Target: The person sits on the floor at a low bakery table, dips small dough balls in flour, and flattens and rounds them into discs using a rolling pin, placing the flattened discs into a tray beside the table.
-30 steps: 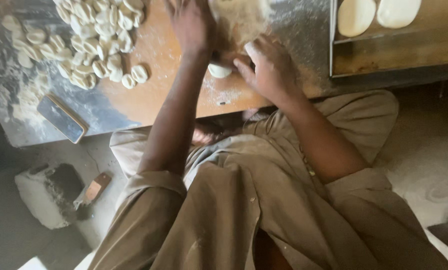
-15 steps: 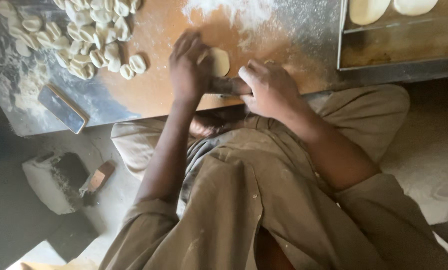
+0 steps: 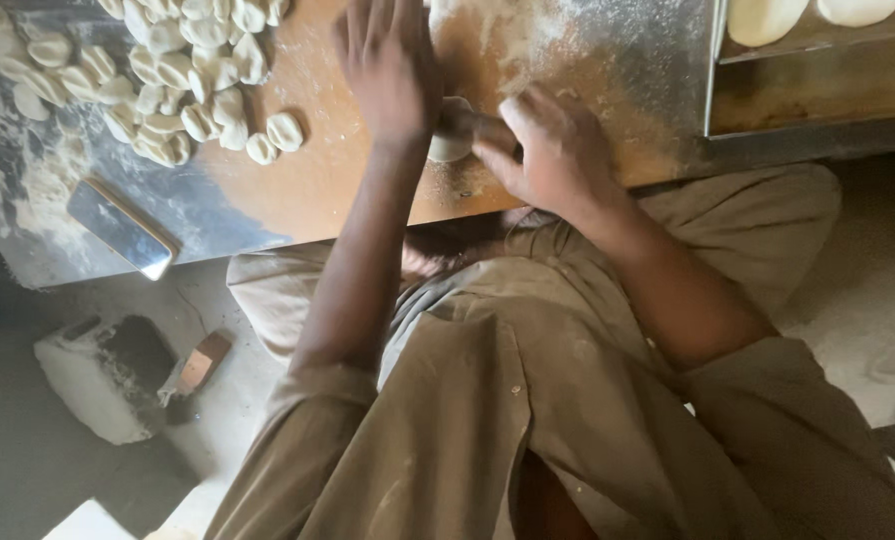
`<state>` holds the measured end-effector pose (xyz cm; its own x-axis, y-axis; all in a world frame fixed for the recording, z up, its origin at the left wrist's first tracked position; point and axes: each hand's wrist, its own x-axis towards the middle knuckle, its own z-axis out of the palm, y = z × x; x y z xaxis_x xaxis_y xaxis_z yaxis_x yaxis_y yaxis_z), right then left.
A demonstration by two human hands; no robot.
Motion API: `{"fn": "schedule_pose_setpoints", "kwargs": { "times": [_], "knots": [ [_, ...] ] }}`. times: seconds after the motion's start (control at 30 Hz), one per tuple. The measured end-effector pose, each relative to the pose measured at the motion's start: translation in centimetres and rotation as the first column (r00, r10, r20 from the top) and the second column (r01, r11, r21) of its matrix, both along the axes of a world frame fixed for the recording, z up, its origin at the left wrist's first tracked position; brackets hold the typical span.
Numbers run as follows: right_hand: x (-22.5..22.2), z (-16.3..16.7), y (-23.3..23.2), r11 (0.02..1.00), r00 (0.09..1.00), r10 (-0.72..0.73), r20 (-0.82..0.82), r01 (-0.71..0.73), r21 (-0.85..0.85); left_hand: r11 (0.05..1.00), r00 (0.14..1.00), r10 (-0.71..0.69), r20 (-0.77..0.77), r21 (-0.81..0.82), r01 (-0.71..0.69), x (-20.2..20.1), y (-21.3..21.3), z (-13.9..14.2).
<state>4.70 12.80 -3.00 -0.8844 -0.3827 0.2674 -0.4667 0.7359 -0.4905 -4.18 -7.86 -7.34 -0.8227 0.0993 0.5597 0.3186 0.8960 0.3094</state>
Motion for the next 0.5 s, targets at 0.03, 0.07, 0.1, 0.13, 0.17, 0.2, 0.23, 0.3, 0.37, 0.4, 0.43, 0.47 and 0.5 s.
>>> {"fn": "schedule_pose_setpoints", "kwargs": {
  "times": [0.03, 0.07, 0.1, 0.13, 0.17, 0.2, 0.23, 0.3, 0.37, 0.4, 0.43, 0.47, 0.5],
  "knots": [
    [0.2, 0.2, -0.1, 0.999, 0.997, 0.010, 0.082, -0.014, 0.040, 1.000, 0.996, 0.012, 0.087, 0.000, -0.012, 1.3, -0.2, 0.3],
    [0.5, 0.5, -0.3, 0.997, 0.987, 0.018, 0.162, -0.031, 0.077, 1.000, 0.994, 0.020, 0.112, -0.001, -0.020, 2.7, -0.5, 0.8],
    [0.8, 0.8, -0.4, 0.993, 0.969, 0.024, 0.245, -0.052, 0.108, 1.000, 0.990, 0.029, 0.140, -0.006, -0.028, 4.5, -0.8, 1.4],
    [1.1, 1.2, -0.4, 0.991, 0.976, 0.048, 0.213, -0.073, 0.111, 0.999, 0.985, 0.038, 0.169, -0.013, -0.036, 6.1, -1.0, 1.9],
    [1.3, 1.5, -0.3, 0.989, 0.981, 0.070, 0.179, -0.092, 0.114, 1.000, 0.984, 0.006, 0.180, -0.011, -0.004, 7.7, -1.2, 2.4],
    [1.5, 1.7, -0.1, 0.987, 0.985, 0.090, 0.146, -0.108, 0.116, 0.999, 0.981, -0.028, 0.193, -0.010, 0.031, 8.9, -1.3, 2.9],
    [1.5, 1.8, 0.0, 0.985, 0.982, 0.108, 0.155, -0.126, 0.115, 0.997, 0.977, -0.068, 0.204, -0.007, 0.071, 9.3, -1.4, 3.2],
    [1.6, 1.5, 0.5, 0.981, 0.976, 0.125, 0.181, -0.148, 0.125, 0.990, 0.946, -0.135, 0.294, 0.087, 0.114, 9.2, -1.3, 3.5],
    [1.6, 0.8, 1.0, 0.979, 0.972, 0.135, 0.192, -0.160, 0.124, 0.985, 0.882, -0.167, 0.441, 0.120, 0.126, 7.4, -1.0, 3.8],
    [1.6, 0.4, 1.3, 0.979, 0.971, 0.135, 0.199, -0.162, 0.127, 0.988, 0.829, -0.154, 0.537, 0.097, 0.121, 5.7, -0.5, 4.1],
    [1.6, -0.1, 1.5, 0.975, 0.958, 0.158, 0.241, -0.190, 0.117, 0.974, 0.798, -0.228, 0.558, 0.127, 0.190, 4.4, 0.1, 4.3],
    [1.5, -0.4, 1.8, 0.971, 0.942, 0.179, 0.283, -0.215, 0.103, 0.953, 0.759, -0.301, 0.577, 0.157, 0.258, 2.8, 0.9, 4.7],
    [1.5, -0.8, 2.0, 0.975, 0.969, 0.184, 0.167, -0.201, 0.095, 0.912, 0.788, -0.401, 0.467, 0.126, 0.390, 1.2, 2.4, 4.9]
  ]
}}
